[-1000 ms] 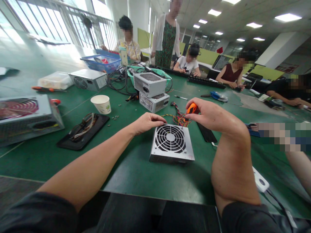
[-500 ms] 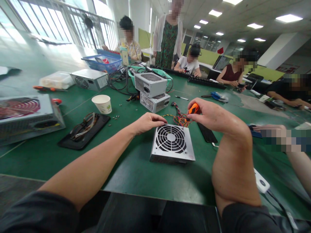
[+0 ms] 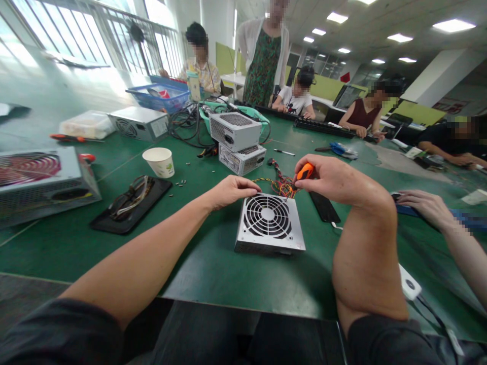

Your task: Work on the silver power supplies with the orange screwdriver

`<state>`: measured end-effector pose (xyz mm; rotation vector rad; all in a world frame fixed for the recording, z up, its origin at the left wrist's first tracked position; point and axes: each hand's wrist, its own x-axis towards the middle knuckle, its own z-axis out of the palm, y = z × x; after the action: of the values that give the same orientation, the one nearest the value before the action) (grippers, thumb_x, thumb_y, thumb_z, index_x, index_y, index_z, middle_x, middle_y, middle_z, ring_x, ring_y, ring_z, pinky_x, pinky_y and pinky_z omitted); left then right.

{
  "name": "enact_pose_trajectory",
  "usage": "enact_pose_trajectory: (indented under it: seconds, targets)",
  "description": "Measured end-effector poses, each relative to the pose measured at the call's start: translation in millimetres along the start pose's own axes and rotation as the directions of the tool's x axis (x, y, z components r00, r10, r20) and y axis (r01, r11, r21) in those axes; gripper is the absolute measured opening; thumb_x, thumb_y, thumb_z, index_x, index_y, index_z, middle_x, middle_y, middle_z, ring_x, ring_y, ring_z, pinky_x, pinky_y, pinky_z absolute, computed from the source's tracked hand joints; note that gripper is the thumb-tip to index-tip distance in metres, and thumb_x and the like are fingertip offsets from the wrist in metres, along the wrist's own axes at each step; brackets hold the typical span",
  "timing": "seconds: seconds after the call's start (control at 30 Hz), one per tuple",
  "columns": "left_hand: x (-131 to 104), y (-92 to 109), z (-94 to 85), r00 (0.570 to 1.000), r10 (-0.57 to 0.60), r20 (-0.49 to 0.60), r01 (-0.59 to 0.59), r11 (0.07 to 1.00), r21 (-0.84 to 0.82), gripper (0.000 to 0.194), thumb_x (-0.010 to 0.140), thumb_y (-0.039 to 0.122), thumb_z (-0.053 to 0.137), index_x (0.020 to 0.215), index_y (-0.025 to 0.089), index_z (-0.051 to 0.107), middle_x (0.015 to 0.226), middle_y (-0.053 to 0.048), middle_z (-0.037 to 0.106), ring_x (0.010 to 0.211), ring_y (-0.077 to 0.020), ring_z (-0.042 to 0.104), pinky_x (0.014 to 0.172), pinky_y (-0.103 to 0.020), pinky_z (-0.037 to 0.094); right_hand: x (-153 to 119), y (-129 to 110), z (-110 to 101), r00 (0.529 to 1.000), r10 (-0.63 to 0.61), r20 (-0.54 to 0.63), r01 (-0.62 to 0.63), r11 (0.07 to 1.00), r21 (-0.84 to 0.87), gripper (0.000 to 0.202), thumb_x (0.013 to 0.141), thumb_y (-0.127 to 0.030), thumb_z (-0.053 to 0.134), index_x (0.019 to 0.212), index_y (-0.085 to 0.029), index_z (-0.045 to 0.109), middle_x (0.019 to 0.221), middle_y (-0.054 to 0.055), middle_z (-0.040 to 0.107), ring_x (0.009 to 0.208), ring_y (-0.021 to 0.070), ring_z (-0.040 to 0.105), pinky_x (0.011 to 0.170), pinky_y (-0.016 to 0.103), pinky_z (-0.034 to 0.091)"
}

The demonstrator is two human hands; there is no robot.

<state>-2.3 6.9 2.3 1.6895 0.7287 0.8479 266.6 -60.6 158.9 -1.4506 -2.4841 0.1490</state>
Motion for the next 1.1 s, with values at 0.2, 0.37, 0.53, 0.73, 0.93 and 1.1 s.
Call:
enact_pose_trajectory:
  seconds: [0.2,0.37,0.53,0.73,0.93,1.1]
  targets:
    - [-0.8,1.8,0.6,1.000,-0.007,-0.004,0.007,1.000,-0.002,0.040,0.079,0.046,0.082,0.105,0.016,0.082,0.104,-0.009,0.082,0.092,-0.0214,0.073,0.095,-0.039,0.055,3.9,5.6,3.1,0.999,0.007,0.048,-0.005,1.000,-0.027,0.020,0.083,-0.036,0.074,0.099,-0.023,0.071,0.094,0.003,0.075,0.081,0.0215,0.066,0.074,0.034,0.047]
    - [-1.5,5.1,1.1,1.000,-0.010,-0.013,0.010,1.000,-0.006,0.040,0.078,0.045,0.082,0.104,0.016,0.082,0.103,-0.009,0.082,0.091,-0.0209,0.073,0.095,-0.038,0.055,6.4,0.7,9.2,0.991,-0.007,0.135,0.013,0.999,-0.038,0.016,0.081,-0.029,0.074,0.096,-0.023,0.072,0.091,0.002,0.074,0.080,0.0197,0.065,0.073,0.033,0.046]
    - [-1.9,5.8,0.7,1.000,-0.009,-0.007,0.009,1.000,-0.003,0.040,0.078,0.046,0.083,0.104,0.016,0.083,0.103,-0.010,0.082,0.092,-0.0215,0.073,0.095,-0.038,0.055,6.6,-1.3,13.1,0.984,-0.012,0.179,0.018,0.999,-0.030,0.014,0.080,-0.023,0.072,0.094,-0.024,0.071,0.089,0.001,0.073,0.080,0.0194,0.065,0.072,0.032,0.045]
    - [-1.0,0.8,-0.5,1.000,-0.008,-0.013,0.009,1.000,0.019,0.041,0.079,0.048,0.082,0.107,0.016,0.082,0.105,-0.010,0.081,0.093,-0.0219,0.073,0.094,-0.038,0.055,5.1,1.2,12.0,0.984,-0.047,0.173,0.046,0.999,0.011,0.014,0.080,-0.022,0.073,0.094,-0.024,0.071,0.089,0.001,0.073,0.080,0.0196,0.065,0.072,0.032,0.046]
    - [-1.1,1.0,0.0,1.000,-0.017,-0.023,0.017,0.999,0.027,0.044,0.077,0.049,0.084,0.106,0.016,0.082,0.105,-0.010,0.082,0.093,-0.0226,0.073,0.093,-0.038,0.055,-0.6,3.5,2.7,0.998,-0.037,0.052,0.038,0.999,-0.030,0.026,0.079,-0.024,0.071,0.105,-0.021,0.070,0.100,0.005,0.074,0.083,0.0222,0.065,0.075,0.035,0.047]
    - [-1.0,0.6,0.0,1.000,-0.020,-0.024,0.021,0.998,0.051,0.042,0.079,0.049,0.083,0.106,0.017,0.083,0.104,-0.009,0.082,0.093,-0.0219,0.073,0.093,-0.036,0.055,-12.4,4.1,-12.7,0.989,0.002,-0.146,-0.007,0.999,-0.035,0.036,0.079,-0.033,0.075,0.113,-0.020,0.070,0.101,0.006,0.075,0.082,0.0233,0.065,0.077,0.038,0.050]
